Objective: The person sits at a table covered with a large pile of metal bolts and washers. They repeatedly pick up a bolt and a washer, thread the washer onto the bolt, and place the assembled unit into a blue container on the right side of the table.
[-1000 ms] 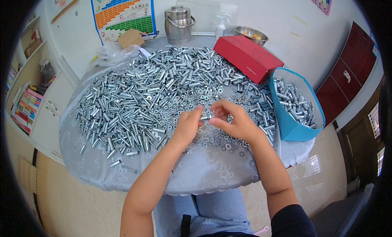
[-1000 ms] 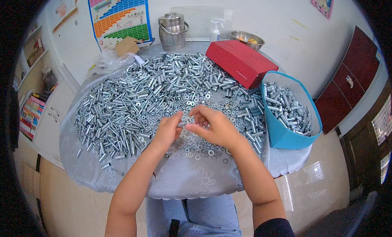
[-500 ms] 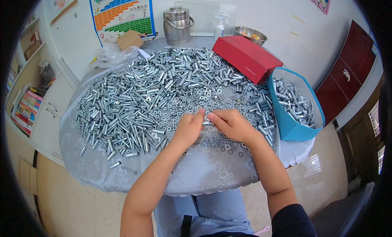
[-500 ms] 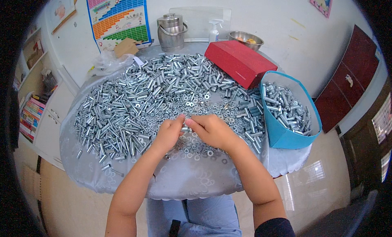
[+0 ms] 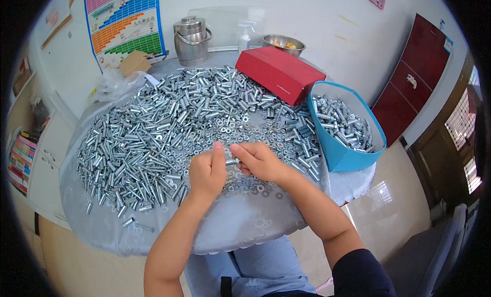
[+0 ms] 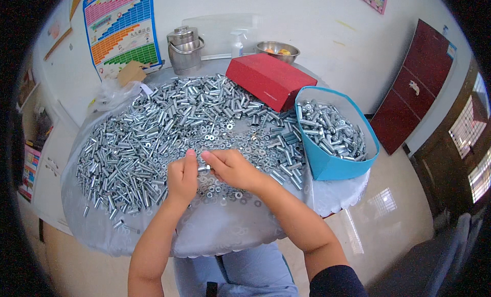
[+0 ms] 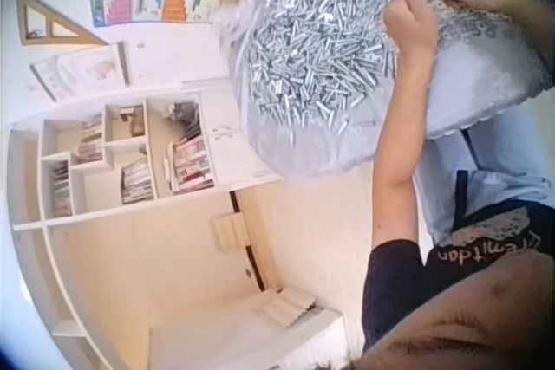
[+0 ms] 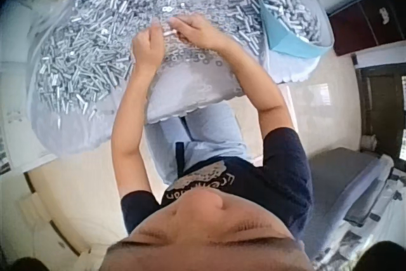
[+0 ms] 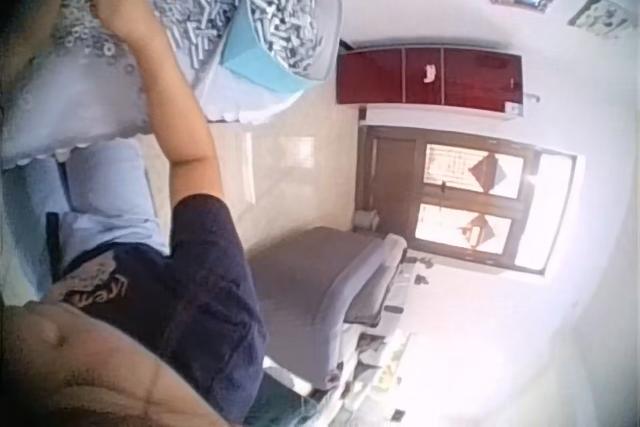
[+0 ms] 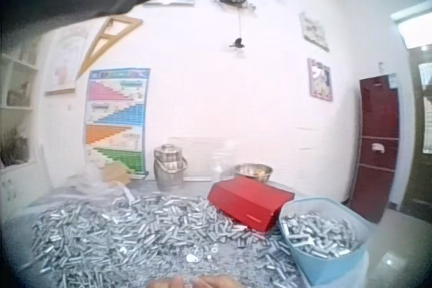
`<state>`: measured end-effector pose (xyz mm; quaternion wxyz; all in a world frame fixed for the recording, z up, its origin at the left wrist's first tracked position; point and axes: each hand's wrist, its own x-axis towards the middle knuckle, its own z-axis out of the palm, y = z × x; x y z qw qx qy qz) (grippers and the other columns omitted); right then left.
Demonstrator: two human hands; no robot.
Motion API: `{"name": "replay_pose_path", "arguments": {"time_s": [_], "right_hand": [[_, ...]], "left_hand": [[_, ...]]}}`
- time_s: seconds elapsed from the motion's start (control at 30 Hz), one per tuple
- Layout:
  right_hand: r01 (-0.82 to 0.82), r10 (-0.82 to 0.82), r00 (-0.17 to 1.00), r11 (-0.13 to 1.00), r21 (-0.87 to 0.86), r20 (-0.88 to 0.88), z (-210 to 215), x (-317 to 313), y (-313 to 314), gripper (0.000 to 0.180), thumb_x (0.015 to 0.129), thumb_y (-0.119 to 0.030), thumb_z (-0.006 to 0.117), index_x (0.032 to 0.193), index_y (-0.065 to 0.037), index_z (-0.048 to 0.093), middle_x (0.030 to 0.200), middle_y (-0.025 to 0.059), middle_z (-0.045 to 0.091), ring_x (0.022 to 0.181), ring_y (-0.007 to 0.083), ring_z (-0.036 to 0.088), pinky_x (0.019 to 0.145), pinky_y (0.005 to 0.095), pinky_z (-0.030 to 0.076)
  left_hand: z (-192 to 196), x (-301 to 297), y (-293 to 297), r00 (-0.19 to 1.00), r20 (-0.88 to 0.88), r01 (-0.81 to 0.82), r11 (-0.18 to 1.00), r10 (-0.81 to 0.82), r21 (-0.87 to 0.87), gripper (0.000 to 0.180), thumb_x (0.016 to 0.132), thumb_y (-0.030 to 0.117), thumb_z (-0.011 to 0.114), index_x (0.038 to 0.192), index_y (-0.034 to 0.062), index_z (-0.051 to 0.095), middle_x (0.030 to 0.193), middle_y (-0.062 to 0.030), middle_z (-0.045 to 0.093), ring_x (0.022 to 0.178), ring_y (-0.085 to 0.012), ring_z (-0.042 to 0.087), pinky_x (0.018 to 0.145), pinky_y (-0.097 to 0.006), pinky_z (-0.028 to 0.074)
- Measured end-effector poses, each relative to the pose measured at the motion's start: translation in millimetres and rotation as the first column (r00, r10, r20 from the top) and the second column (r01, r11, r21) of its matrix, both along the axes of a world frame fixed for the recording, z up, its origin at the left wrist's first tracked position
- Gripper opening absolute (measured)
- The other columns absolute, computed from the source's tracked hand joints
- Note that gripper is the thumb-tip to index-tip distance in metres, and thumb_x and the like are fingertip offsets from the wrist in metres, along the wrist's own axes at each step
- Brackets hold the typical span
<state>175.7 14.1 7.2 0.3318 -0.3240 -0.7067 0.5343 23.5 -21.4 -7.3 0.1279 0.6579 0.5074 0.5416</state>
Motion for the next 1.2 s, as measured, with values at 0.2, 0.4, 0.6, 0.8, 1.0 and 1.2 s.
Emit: {"name": "replay_pose_path", "arguments": {"time_s": [0.2, 0.4, 0.6, 0.8, 1.0, 1.2], "right_hand": [[-0.042, -0.026, 0.990, 0.883, 0.467, 0.139, -1, 1, 1, 0.030, 0.086, -0.029, 0.056, 0.074, -0.002, 0.055, 0.053, 0.0096, 0.047, 0.046, 0.0177, 0.045, 0.046, 0.0328, 0.037], [-0.161, 0.163, 0.982, 0.987, 0.030, -0.095, 1, -4, -3, 0.033, 0.090, -0.030, 0.052, 0.070, -0.003, 0.053, 0.054, 0.0001, 0.046, 0.047, 0.0086, 0.041, 0.044, 0.0281, 0.033], [-0.123, -0.146, 0.627, 0.951, -0.282, -0.765, 3, 32, 36, 0.038, 0.089, -0.043, 0.048, 0.084, -0.006, 0.052, 0.056, -0.0010, 0.044, 0.048, 0.0079, 0.040, 0.045, 0.0214, 0.030], [-0.331, -0.299, 0.026, 0.898, -0.291, -0.954, 29, 80, 50, 0.049, 0.088, -0.051, 0.042, 0.105, -0.006, 0.051, 0.073, -0.0012, 0.054, 0.055, 0.0080, 0.042, 0.048, 0.0204, 0.035], [-0.185, -0.259, 0.413, 0.915, -0.359, -0.873, 15, 65, 54, 0.032, 0.089, -0.037, 0.050, 0.101, -0.008, 0.055, 0.077, -0.0011, 0.057, 0.059, 0.0087, 0.044, 0.052, 0.0225, 0.037], [0.482, -0.512, 0.798, 0.859, -0.173, -0.317, 26, 55, 41, 0.017, 0.083, -0.019, 0.060, 0.090, -0.003, 0.058, 0.072, -0.0015, 0.054, 0.061, 0.0085, 0.051, 0.054, 0.0216, 0.041]], "left_hand": [[-6, -3, 4, 0.992, 0.126, 0.006, 0.996, 0.006, -0.090, 0.045, 0.091, 0.019, 0.043, 0.051, -0.0015, 0.044, 0.044, -0.0137, 0.043, 0.037, -0.0246, 0.038, 0.040, -0.037, 0.026], [1, -10, -2, 0.998, -0.066, 0.019, 0.976, -0.005, 0.217, 0.038, 0.090, 0.016, 0.041, 0.056, 0.0000, 0.044, 0.049, -0.0112, 0.043, 0.041, -0.0216, 0.040, 0.042, -0.034, 0.028], [5, -12, 3, 0.968, 0.248, 0.024, 0.999, -0.030, 0.026, 0.039, 0.094, 0.030, 0.030, 0.074, 0.0023, 0.049, 0.066, -0.0060, 0.045, 0.058, -0.0139, 0.042, 0.053, -0.026, 0.032], [-1, -12, 5, 0.969, 0.233, 0.086, 0.996, -0.086, 0.009, 0.041, 0.094, 0.032, 0.028, 0.073, 0.0028, 0.049, 0.063, -0.0040, 0.043, 0.057, -0.0130, 0.040, 0.053, -0.026, 0.032], [1, -10, 5, 0.983, 0.180, 0.059, 0.997, -0.049, -0.049, 0.040, 0.094, 0.030, 0.032, 0.071, 0.0025, 0.050, 0.060, -0.0041, 0.044, 0.056, -0.0140, 0.042, 0.054, -0.027, 0.034], [2, -12, 8, 0.997, -0.024, -0.075, 0.996, 0.074, -0.058, 0.033, 0.090, 0.030, 0.045, 0.077, 0.0023, 0.055, 0.068, -0.0121, 0.056, 0.062, -0.0270, 0.055, 0.057, -0.034, 0.041]]}}
